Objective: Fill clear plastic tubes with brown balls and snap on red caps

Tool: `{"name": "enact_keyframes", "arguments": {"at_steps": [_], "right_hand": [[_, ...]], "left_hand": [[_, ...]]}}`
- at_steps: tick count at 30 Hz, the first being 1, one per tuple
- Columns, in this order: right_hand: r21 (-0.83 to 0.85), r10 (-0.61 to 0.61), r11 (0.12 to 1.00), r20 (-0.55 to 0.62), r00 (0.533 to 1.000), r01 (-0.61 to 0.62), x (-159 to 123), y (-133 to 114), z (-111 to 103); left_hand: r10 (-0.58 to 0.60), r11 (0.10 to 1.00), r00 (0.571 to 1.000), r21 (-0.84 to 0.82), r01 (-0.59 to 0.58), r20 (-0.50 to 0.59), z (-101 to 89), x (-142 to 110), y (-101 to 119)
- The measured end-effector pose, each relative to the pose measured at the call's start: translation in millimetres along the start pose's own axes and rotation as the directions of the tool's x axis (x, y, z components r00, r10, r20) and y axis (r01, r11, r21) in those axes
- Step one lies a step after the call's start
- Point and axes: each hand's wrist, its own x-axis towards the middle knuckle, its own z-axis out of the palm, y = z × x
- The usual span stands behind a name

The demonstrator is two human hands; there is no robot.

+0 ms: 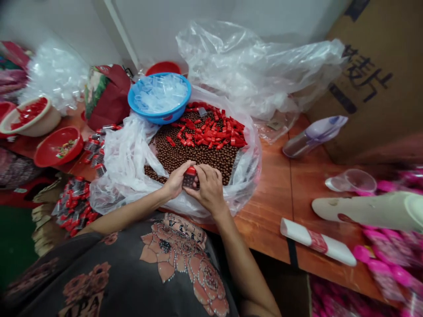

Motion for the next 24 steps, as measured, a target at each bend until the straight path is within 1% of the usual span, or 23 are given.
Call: {"name": "enact_keyframes", "arguments": {"at_steps": [2,3,5,7,8,10,11,13,14,16,18,20,22,24], "right_hand": [[0.039,0.045,0.998,0.05,0.998,-0.047,3.2,-5.9,3.4],[0.063,0.054,0.996,0.074,0.996,-0.059,5.5,-9.3,5.2],[0.116,0.052,0.991,0.105,0.993,-0.064,11.0,-15.9,9.8],[0.172,0.04,0.983,0.107,0.993,-0.058,18.6,-22.4,17.1],[0.187,0.041,0.981,0.102,0.994,-0.06,23.5,-26.1,22.2],[0.226,0.017,0.973,0.102,0.995,-0.04,35.7,-36.4,34.5],[0.244,-0.003,0.97,0.113,0.994,-0.025,42.8,-43.7,41.0],[0.281,-0.067,0.959,0.149,0.987,0.023,58.4,-62.1,53.4],[0.298,-0.106,0.953,0.166,0.98,0.052,66.7,-72.5,59.3],[0.318,-0.181,0.941,0.183,0.966,0.116,83.4,-93.2,70.8],[0.298,-0.249,0.937,0.201,0.948,0.183,98.4,-111.7,82.4],[0.266,-0.316,0.931,0.242,0.917,0.25,108.7,-126.3,93.4],[0.264,-0.375,0.916,0.297,0.878,0.302,113.0,-135.0,102.7],[0.278,-0.394,0.909,0.337,0.855,0.31,112.6,-135.0,109.9]], "left_hand": [[0.023,1.0,0.999,0.014,-0.024,0.033,-16.9,-2.9,13.3],[0.045,0.999,0.998,0.013,-0.046,0.035,-29.7,-4.5,23.3],[0.129,0.991,0.991,-0.02,-0.129,-0.019,-62.9,-9.0,49.1],[0.209,0.973,0.972,-0.073,-0.218,-0.107,-102.6,-16.6,78.3],[0.229,0.965,0.963,-0.097,-0.243,-0.141,-122.8,-21.5,92.0],[0.232,0.958,0.957,-0.131,-0.255,-0.172,-159.5,-31.2,113.9],[0.219,0.959,0.96,-0.142,-0.245,-0.172,-174.7,-34.9,121.1],[0.19,0.964,0.971,-0.16,-0.212,-0.144,-196.6,-38.5,127.6],[0.182,0.966,0.975,-0.165,-0.202,-0.125,-203.3,-38.4,127.2],[0.176,0.968,0.979,-0.164,-0.191,-0.104,-209.2,-35.9,120.4],[0.183,0.973,0.976,-0.122,-0.197,-0.12,-207.5,-33.6,108.1],[0.213,0.974,0.966,-0.039,-0.221,-0.149,-201.8,-33.0,94.0],[0.249,0.969,0.955,0.034,-0.247,-0.159,-197.4,-33.0,83.6],[0.276,0.961,0.945,0.066,-0.268,-0.176,-200.7,-31.9,82.9]]}}
